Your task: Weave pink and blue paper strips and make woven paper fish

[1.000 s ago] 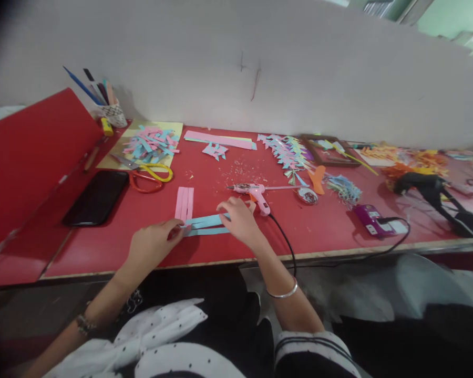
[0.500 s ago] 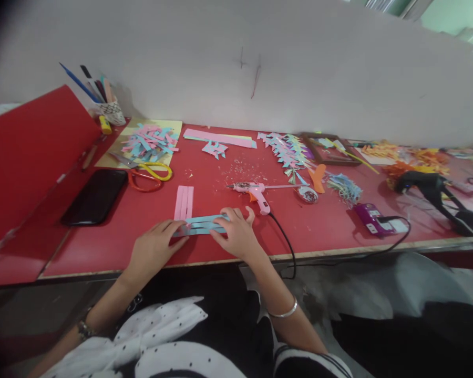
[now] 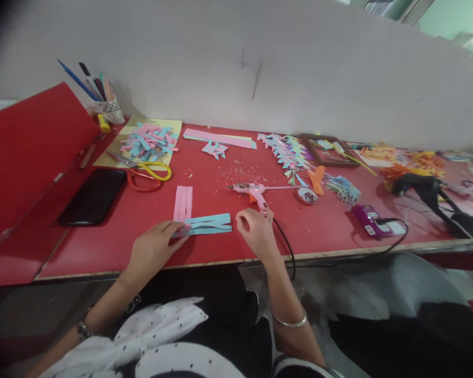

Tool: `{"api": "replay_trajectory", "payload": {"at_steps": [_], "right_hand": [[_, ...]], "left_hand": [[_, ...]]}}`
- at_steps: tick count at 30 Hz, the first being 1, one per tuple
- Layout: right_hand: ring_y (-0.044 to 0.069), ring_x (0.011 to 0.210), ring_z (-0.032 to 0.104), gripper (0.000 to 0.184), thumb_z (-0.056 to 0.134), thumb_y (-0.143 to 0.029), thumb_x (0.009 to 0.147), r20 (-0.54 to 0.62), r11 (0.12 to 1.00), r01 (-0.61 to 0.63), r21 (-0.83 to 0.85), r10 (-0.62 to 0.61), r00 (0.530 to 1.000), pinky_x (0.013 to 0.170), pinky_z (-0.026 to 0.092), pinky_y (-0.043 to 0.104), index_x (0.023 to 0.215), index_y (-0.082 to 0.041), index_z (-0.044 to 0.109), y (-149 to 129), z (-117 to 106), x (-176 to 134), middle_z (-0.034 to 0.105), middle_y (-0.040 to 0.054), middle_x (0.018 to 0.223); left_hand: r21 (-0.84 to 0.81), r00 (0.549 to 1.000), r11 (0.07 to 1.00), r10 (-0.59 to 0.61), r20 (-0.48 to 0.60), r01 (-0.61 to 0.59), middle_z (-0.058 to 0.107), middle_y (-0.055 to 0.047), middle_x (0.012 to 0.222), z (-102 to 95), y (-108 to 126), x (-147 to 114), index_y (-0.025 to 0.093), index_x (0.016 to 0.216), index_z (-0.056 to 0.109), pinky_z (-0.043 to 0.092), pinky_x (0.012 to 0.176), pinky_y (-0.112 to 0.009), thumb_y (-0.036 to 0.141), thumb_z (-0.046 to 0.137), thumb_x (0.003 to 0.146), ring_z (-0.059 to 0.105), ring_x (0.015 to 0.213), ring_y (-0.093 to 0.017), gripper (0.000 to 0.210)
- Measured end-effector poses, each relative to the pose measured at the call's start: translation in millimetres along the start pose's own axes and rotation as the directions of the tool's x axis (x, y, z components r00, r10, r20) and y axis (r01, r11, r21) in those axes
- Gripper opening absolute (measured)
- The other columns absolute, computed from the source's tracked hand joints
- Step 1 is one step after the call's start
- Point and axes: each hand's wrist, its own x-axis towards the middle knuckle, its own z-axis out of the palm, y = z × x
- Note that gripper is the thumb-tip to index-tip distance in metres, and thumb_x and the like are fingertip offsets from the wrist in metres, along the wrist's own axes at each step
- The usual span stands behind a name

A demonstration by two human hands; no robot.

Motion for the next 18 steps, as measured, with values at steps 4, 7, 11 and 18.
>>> {"api": "replay_trajectory", "payload": {"at_steps": [4,7,11,18], "right_hand": [[0.012,0.057,0.048,0.024,0.032,-0.019,0.084,-0.037,0.994,0.072,0.081,-0.069,0.997,0.077,0.031,0.03,0.065,-0.019,0.047,-7.4,7.1,7.2,0.056,-0.0009,0.06],[0.013,0.058,0.049,0.021,0.035,-0.023,0.084,-0.072,0.99,0.078,0.121,-0.07,0.995,0.07,0.035,0.028,0.067,-0.019,0.047,-8.3,7.2,14.8,0.056,0.0006,0.062],[0.015,0.066,0.053,0.016,0.039,-0.025,0.083,-0.081,0.982,0.034,0.186,-0.02,0.996,0.065,0.038,0.026,0.073,-0.019,0.05,-9.1,7.8,17.7,0.059,0.0035,0.069],[0.014,0.067,0.055,0.013,0.041,-0.02,0.082,0.082,0.946,-0.037,0.323,0.011,0.997,0.065,0.042,0.024,0.077,-0.019,0.053,-26.5,31.7,8.3,0.06,0.0025,0.072]], "left_hand": [[-0.026,1.0,1.0,-0.008,0.004,0.008,0.067,-0.001,0.083,-1.5,-0.7,-0.4,0.021,0.087,0.062,0.045,0.058,-0.022,0.023,0.057,0.076,0.062,0.078,-0.017,0.012],[-0.052,0.999,0.999,-0.015,0.031,0.017,0.067,0.0,0.084,-3.7,-0.4,-0.6,0.022,0.089,0.061,0.045,0.059,-0.022,0.022,0.057,0.076,0.062,0.079,-0.016,0.014],[-0.061,0.999,0.998,-0.016,0.051,0.019,0.067,-0.001,0.085,-5.3,0.3,-0.1,0.022,0.09,0.061,0.046,0.06,-0.023,0.021,0.057,0.076,0.062,0.081,-0.017,0.015],[-0.048,0.999,0.999,-0.001,0.034,0.003,0.067,-0.002,0.083,-2.8,-2.3,-0.6,0.022,0.09,0.062,0.047,0.058,-0.023,0.021,0.056,0.076,0.062,0.078,-0.017,0.015]]}}
